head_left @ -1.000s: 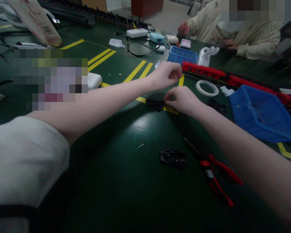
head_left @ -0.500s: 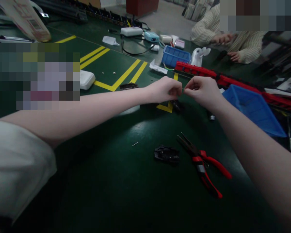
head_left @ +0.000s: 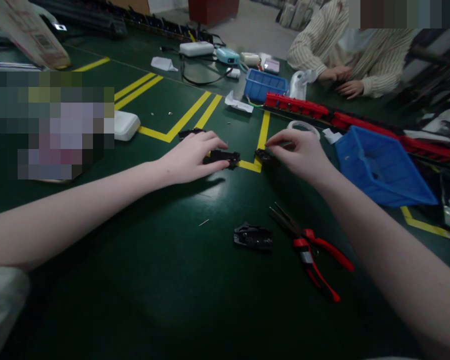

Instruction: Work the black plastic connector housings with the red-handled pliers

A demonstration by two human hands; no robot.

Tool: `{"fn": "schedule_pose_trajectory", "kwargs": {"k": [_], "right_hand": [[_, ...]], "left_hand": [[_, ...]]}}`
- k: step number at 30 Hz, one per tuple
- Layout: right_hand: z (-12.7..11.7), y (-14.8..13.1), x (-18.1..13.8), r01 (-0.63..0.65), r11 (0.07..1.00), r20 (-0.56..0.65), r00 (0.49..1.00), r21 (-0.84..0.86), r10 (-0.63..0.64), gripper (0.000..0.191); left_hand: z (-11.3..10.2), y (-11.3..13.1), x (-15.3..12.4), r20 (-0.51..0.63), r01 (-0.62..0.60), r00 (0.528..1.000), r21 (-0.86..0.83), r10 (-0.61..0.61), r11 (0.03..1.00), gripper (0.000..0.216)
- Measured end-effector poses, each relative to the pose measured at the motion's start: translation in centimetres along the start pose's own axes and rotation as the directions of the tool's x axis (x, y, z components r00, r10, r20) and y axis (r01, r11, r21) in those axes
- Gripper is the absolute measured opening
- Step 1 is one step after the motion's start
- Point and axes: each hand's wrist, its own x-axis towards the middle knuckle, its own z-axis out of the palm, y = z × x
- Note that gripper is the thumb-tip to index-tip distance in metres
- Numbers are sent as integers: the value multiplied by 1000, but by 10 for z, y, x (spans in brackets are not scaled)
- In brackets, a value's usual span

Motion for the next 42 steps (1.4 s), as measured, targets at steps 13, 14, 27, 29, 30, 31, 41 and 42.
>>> {"fn": "schedule_pose_trajectory", "kwargs": {"k": [13,14,27,29,30,31,41,42], "right_hand": [[33,-24,9,159,987,201,967,7,-157,14],[34,-24,10,174,985,224,960,-13,-167,14],[30,-42,20,353,894,431,876,-274,-214,16],[30,-46,22,370,874,445,871,-316,-208,19],[30,-47,24,372,871,453,868,-322,-203,20],[31,-47,26,369,873,460,865,-317,-199,20],[32,-33,30,236,966,382,907,-110,-178,15],[32,-32,29,222,970,363,916,-97,-173,15]], "left_hand": [[13,-10,-8,-45,-127,992,-166,121,978,22],[14,-11,-9,-50,-141,990,-165,135,976,19],[16,-12,-10,-61,-149,988,-156,141,976,17],[16,-12,-10,-56,-137,990,-155,130,978,17],[16,-12,-9,-56,-138,990,-156,130,978,17],[16,-13,-9,-58,-143,989,-159,135,977,17],[17,-18,-7,-76,-174,984,-172,164,970,17],[17,-17,-7,-75,-173,984,-170,163,970,16]]}}
